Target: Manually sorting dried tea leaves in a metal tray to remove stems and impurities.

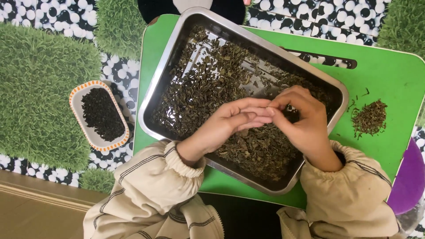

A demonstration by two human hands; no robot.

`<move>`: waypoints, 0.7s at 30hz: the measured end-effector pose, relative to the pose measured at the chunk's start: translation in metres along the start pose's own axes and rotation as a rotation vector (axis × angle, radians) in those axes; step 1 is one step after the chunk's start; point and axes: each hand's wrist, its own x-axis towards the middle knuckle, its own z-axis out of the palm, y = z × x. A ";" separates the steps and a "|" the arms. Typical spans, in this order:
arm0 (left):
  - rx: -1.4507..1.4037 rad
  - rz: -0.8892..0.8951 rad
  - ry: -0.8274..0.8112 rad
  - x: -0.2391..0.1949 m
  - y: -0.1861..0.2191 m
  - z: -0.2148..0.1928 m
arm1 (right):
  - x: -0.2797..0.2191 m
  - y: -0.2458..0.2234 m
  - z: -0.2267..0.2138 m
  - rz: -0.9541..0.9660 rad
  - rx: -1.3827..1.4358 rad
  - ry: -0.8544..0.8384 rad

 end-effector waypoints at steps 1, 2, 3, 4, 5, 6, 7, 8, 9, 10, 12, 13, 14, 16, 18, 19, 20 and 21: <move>0.000 -0.001 0.001 0.000 0.000 0.000 | -0.001 0.001 0.001 0.001 0.001 0.000; -0.039 -0.012 0.000 0.000 0.001 0.000 | -0.002 0.002 0.003 -0.063 -0.086 0.030; -0.078 -0.023 0.000 0.000 0.001 0.000 | -0.003 0.004 0.004 -0.126 -0.174 0.060; -0.078 -0.026 0.000 0.000 0.000 0.000 | -0.003 0.004 0.004 -0.124 -0.172 0.061; -0.096 -0.028 -0.002 0.000 -0.001 0.000 | -0.004 0.005 0.004 -0.165 -0.228 0.074; -0.115 -0.030 -0.005 0.001 -0.001 -0.001 | -0.004 0.006 0.003 -0.206 -0.283 0.088; -0.114 -0.034 -0.006 0.001 -0.001 0.000 | -0.005 0.006 0.003 -0.203 -0.282 0.090; -0.134 -0.040 0.003 0.001 0.000 0.000 | -0.005 0.005 0.003 -0.219 -0.296 0.098; -0.153 -0.047 0.012 0.000 0.001 0.000 | -0.005 0.004 0.004 -0.234 -0.310 0.107; -0.153 -0.049 0.010 0.001 0.001 0.000 | -0.005 0.002 0.003 -0.232 -0.310 0.109; -0.147 -0.027 0.035 0.002 0.001 -0.001 | -0.005 -0.002 0.003 -0.217 -0.331 0.122; -0.147 -0.029 0.035 0.002 0.002 0.000 | -0.005 -0.002 0.004 -0.215 -0.331 0.122; -0.140 -0.024 0.039 0.002 0.003 0.001 | -0.004 -0.002 0.004 -0.225 -0.342 0.132; -0.133 -0.018 0.043 0.001 0.003 0.000 | -0.006 -0.001 0.005 -0.236 -0.354 0.141; -0.072 -0.012 0.029 0.001 0.001 -0.003 | -0.009 0.002 0.008 -0.295 -0.414 0.099; -0.071 -0.009 0.029 0.000 0.001 -0.002 | -0.011 0.000 0.010 -0.298 -0.414 0.099; -0.047 -0.009 0.017 0.000 0.002 -0.003 | -0.011 -0.001 0.012 -0.338 -0.494 0.100; -0.023 -0.009 0.005 0.000 0.004 -0.003 | -0.011 -0.002 0.013 -0.378 -0.573 0.100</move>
